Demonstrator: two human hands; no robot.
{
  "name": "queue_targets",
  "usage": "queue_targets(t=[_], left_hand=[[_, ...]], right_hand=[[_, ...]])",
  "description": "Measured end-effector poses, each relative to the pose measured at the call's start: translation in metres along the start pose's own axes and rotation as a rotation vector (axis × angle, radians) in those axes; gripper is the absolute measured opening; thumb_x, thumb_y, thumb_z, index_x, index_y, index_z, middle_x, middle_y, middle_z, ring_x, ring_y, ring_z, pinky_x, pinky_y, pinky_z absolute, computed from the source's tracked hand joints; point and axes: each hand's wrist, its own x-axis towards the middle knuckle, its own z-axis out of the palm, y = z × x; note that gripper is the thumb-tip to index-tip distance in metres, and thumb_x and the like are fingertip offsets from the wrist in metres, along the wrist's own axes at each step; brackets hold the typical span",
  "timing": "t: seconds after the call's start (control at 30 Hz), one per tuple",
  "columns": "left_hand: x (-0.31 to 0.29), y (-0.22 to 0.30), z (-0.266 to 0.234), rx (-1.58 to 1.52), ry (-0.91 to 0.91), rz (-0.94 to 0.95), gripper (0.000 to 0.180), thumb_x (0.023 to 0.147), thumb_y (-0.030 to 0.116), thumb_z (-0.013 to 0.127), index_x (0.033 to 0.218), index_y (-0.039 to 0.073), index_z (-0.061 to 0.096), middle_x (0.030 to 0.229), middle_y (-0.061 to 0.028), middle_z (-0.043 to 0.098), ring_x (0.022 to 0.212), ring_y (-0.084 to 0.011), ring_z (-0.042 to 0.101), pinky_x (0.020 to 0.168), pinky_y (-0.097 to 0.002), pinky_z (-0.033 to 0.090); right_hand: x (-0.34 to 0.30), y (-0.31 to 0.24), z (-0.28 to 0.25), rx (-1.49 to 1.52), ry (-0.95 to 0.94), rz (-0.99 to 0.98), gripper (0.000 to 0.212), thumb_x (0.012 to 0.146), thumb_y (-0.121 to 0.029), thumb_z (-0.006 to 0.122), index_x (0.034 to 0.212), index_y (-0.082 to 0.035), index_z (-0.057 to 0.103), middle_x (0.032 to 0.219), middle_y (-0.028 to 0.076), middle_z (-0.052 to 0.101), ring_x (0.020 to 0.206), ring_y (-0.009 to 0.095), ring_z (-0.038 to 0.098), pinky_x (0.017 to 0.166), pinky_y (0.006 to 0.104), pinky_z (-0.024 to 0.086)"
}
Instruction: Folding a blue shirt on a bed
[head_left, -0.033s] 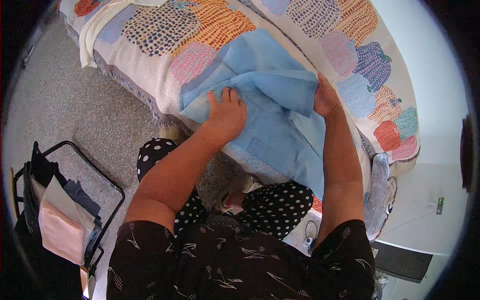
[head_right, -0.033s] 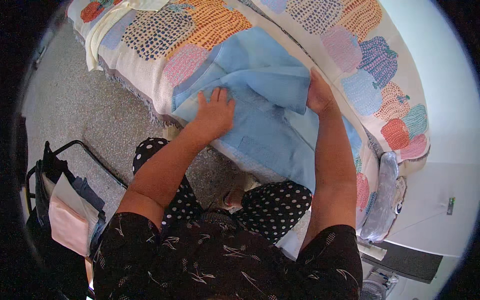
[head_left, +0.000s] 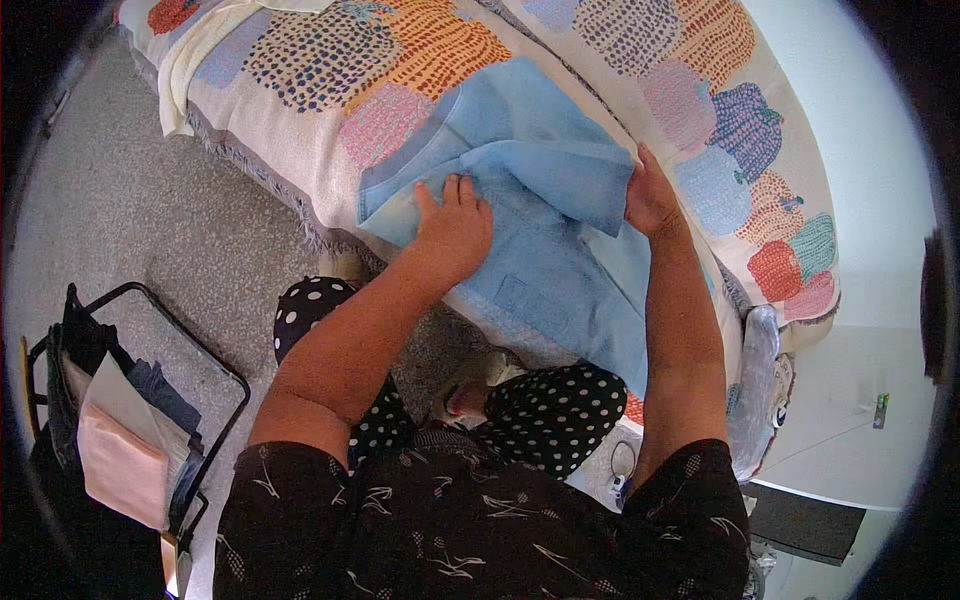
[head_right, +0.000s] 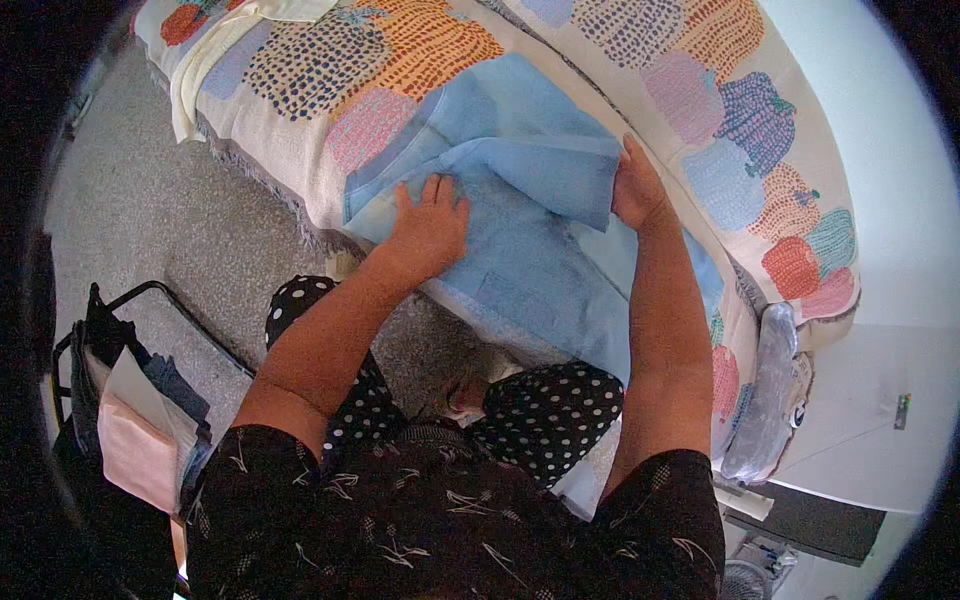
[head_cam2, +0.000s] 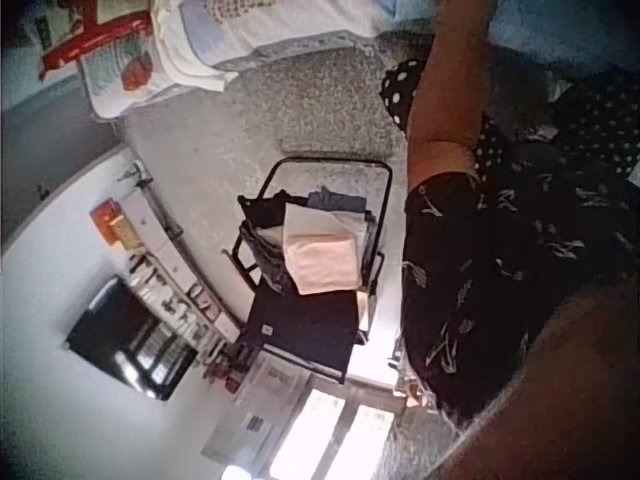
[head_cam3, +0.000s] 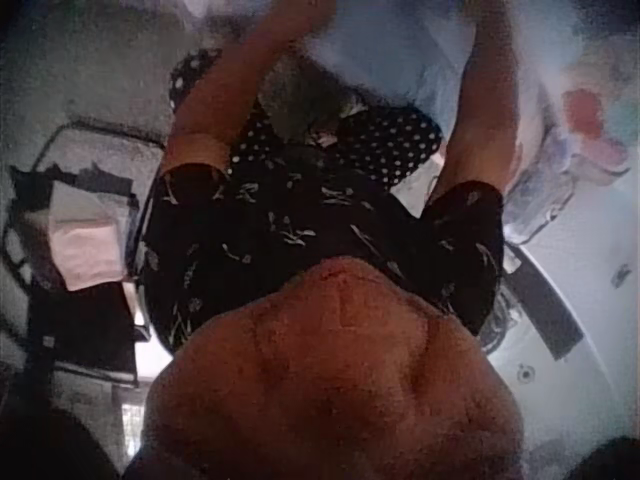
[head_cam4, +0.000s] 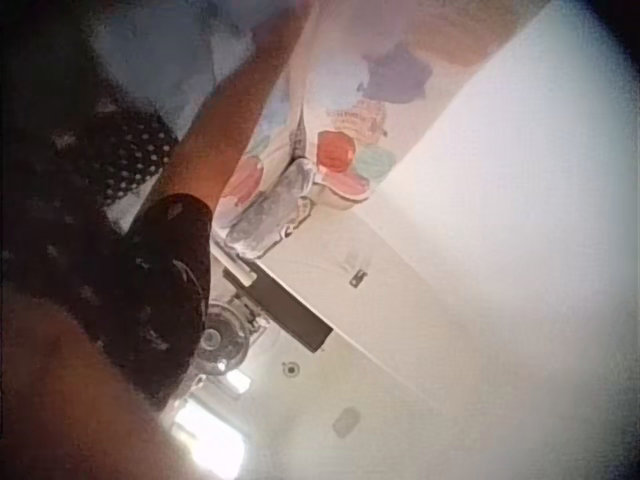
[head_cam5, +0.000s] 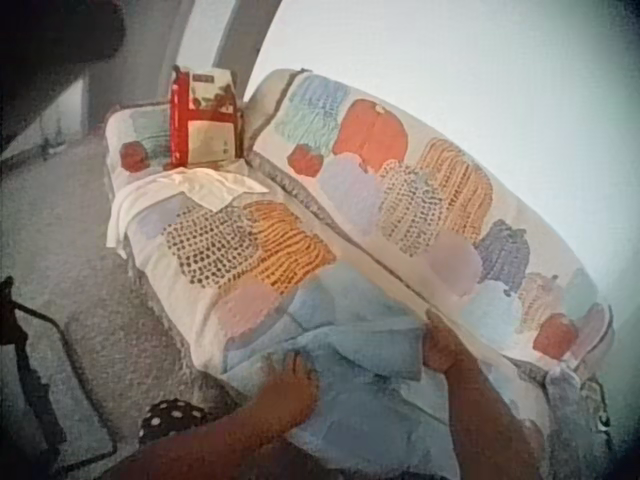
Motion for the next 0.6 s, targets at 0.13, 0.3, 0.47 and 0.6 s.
queue_targets(t=[0.13,0.3,0.47,0.6], left_hand=[[0.003,0.002,0.0,0.017,0.002,0.005,0.032,0.084,0.017,0.044,0.105,-0.003,0.057,0.124,-0.0264,0.043,0.121,-0.0382,0.036,0.089,-0.0706,0.023],[0.001,0.002,-0.005,-0.014,-0.004,-0.009,0.033,0.084,0.017,0.043,0.106,-0.003,0.057,0.124,-0.0263,0.042,0.122,-0.0383,0.035,0.089,-0.0708,0.022],[0.001,0.002,-0.004,-0.025,-0.028,-0.012,0.033,0.084,0.016,0.042,0.107,-0.003,0.056,0.126,-0.0263,0.04,0.123,-0.0384,0.033,0.09,-0.0707,0.021],[0.005,0.004,-0.008,0.043,-0.157,-0.029,0.055,0.074,0.03,0.063,0.119,0.002,0.049,0.13,-0.0232,0.036,0.126,-0.0368,0.03,0.092,-0.0682,0.024]], right_hand=[[0.003,0.011,-0.018,-0.08,0.063,0.046,0.079,0.083,-0.066,0.035,0.132,-0.005,0.038,0.134,0.012,0.042,0.121,0.029,0.041,0.099,0.0492,0.03],[-0.009,0.017,-0.004,-0.335,0.268,0.063,0.079,0.085,-0.062,0.037,0.138,-0.005,0.026,0.14,0.017,0.031,0.127,0.035,0.031,0.101,0.0557,0.023],[-0.016,0.018,0.001,-0.6,0.401,0.076,0.076,0.082,-0.055,0.048,0.133,-0.001,0.035,0.138,0.019,0.034,0.126,0.035,0.034,0.095,0.0584,0.028],[-0.008,0.025,-0.005,-1.101,0.668,-0.321,0.06,0.083,-0.036,0.056,0.126,0.002,0.041,0.131,0.022,0.041,0.122,0.035,0.038,0.097,0.0485,0.033]])
